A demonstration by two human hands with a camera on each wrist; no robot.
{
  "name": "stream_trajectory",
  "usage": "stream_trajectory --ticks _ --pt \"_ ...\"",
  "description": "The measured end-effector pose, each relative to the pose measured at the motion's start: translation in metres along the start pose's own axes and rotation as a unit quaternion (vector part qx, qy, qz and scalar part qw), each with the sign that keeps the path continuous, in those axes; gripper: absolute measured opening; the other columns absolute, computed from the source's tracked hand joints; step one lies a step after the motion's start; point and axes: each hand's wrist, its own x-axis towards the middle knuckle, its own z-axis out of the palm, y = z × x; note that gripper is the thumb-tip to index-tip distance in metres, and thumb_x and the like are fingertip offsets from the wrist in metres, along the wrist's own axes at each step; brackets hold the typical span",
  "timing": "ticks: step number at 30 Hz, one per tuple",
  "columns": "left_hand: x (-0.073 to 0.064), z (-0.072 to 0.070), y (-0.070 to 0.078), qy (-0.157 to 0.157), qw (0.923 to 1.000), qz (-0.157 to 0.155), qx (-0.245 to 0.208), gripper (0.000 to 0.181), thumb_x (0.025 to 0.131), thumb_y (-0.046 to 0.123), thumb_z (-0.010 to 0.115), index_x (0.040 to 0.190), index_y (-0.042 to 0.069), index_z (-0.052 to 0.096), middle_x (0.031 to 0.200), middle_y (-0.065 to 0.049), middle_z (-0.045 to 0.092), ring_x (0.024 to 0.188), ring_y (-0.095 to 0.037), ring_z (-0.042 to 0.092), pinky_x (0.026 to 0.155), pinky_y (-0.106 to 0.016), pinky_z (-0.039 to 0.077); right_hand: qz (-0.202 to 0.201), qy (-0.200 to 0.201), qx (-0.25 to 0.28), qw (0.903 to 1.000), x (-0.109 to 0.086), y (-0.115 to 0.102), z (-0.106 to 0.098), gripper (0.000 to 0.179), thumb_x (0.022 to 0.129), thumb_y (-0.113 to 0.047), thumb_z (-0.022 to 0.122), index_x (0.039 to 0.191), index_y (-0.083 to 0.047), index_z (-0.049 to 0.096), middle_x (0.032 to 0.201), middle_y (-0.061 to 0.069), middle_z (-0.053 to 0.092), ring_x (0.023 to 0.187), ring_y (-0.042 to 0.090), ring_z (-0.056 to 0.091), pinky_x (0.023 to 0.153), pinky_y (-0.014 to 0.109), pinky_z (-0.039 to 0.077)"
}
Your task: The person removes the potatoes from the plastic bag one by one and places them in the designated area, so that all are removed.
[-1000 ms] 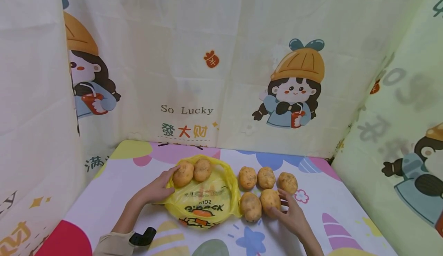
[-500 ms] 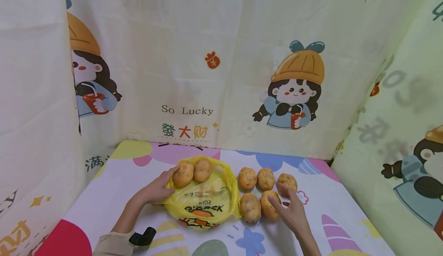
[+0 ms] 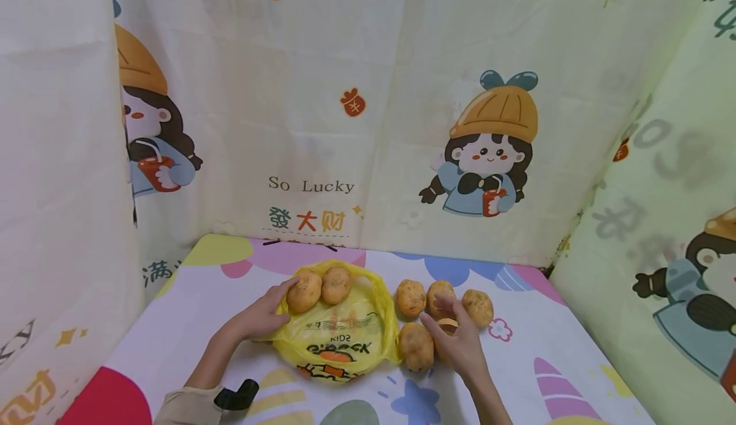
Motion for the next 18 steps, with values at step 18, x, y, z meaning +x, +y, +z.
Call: stream_trajectory --ticks 18 --pt "0.000 0.001 -0.002 0.001 1.0000 0.001 0.008 0.076 0.090 0.002 0.059 0.159 0.002 0.027 0.152 -0.033 0.036 0.140 -0.048 0.038 0.112 -0.067 0.032 -0.030 -0.041 0.046 0.9976 0.000 -0.023 0.044 0.052 0.090 -0.027 0.078 0.135 -0.008 0.060 0.126 0.013 0.064 0.119 0.035 0.060 0.097 0.050 0.051"
